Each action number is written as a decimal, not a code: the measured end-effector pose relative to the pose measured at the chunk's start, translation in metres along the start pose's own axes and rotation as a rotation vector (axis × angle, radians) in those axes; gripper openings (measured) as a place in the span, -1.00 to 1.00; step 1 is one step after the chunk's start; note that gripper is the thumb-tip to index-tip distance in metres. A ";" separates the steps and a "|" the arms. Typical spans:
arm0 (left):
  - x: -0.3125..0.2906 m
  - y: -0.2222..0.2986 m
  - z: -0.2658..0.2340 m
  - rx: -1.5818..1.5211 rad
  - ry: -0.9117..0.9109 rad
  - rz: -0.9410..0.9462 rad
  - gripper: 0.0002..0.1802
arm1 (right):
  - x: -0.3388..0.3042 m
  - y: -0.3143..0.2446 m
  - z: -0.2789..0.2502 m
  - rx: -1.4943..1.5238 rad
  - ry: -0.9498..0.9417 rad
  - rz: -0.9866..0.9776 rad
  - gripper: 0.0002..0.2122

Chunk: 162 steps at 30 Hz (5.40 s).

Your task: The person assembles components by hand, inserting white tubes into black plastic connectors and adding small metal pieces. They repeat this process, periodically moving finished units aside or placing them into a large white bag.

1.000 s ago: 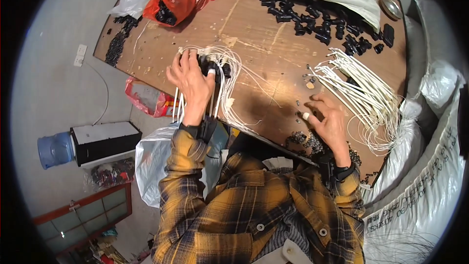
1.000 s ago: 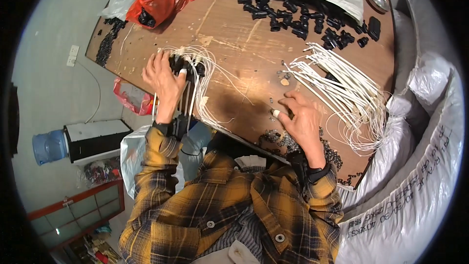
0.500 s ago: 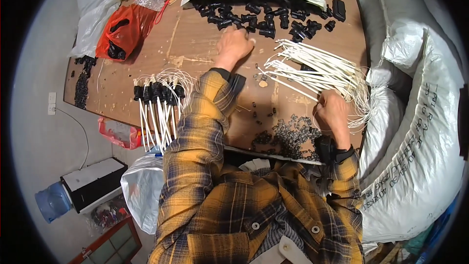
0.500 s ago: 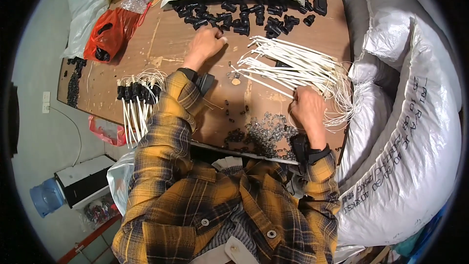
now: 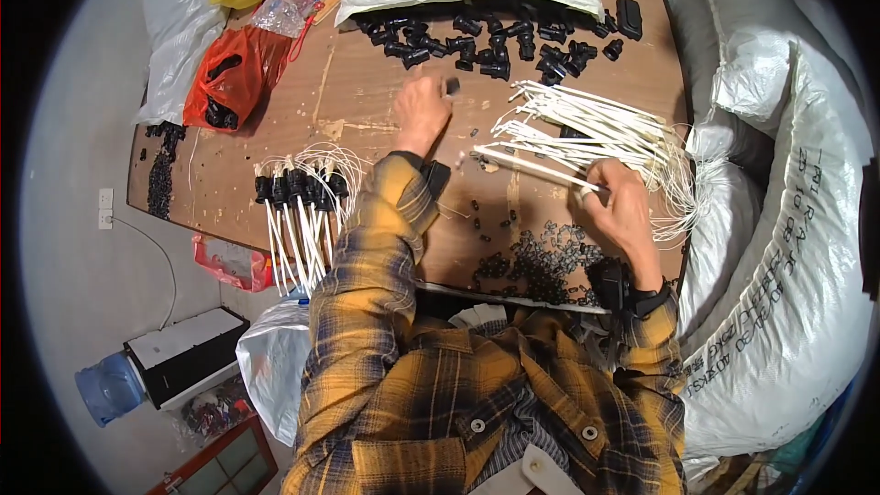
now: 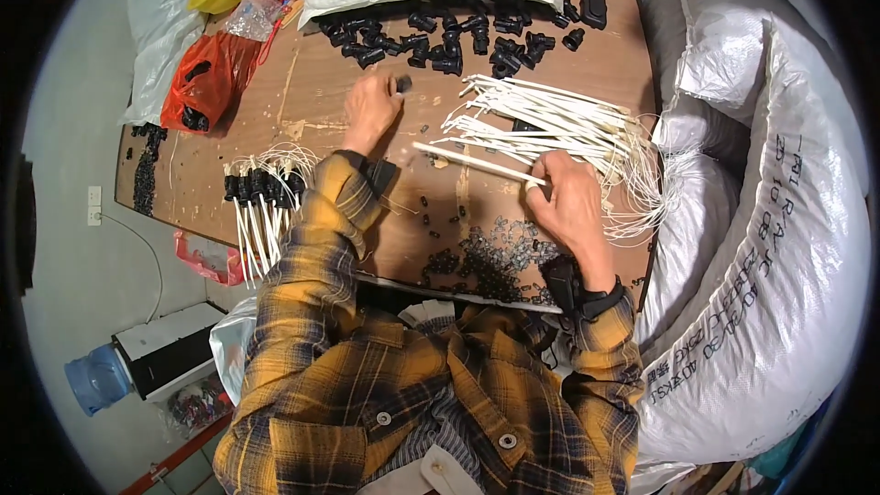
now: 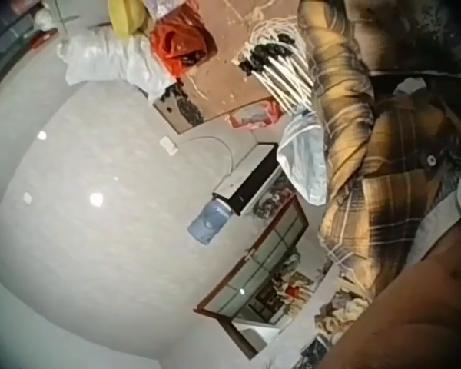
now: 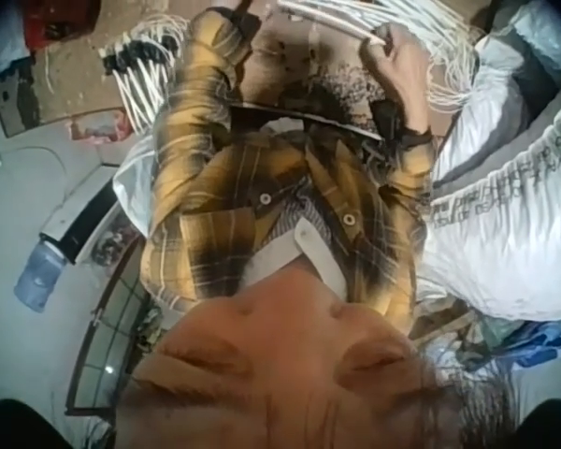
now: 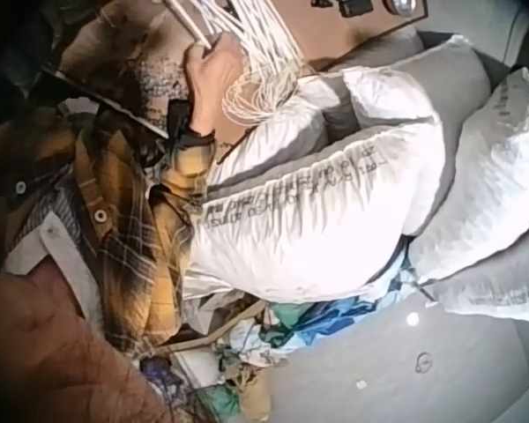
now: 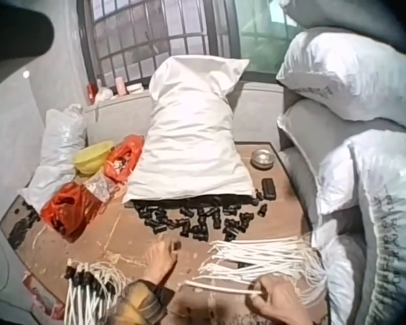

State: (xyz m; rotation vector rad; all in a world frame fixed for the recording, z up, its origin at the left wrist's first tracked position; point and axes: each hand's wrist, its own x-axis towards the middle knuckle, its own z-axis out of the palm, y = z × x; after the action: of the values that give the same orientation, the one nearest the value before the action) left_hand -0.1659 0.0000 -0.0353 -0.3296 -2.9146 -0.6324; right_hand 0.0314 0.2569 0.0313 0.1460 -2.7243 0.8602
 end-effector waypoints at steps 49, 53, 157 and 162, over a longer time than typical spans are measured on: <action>-0.141 0.059 -0.050 -0.948 -0.499 -0.178 -0.83 | -0.022 -0.066 0.043 0.130 -0.269 0.001 -0.82; -0.139 0.051 -0.057 -0.776 -0.403 -0.039 -0.85 | -0.023 -0.063 0.048 0.157 -0.155 -0.041 -0.87; -0.152 0.082 -0.030 -1.197 -0.284 -0.279 -0.90 | -0.035 -0.060 0.074 -0.025 0.216 -0.043 -0.91; -0.149 0.079 -0.030 -0.920 -0.166 -0.065 -0.86 | -0.036 -0.063 0.068 0.104 0.163 -0.015 -0.85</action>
State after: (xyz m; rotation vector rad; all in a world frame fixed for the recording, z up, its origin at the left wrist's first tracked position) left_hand -0.0002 0.0301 -0.0041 -0.3798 -2.5672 -2.0088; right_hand 0.0611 0.1667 0.0021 0.1118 -2.5259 0.9663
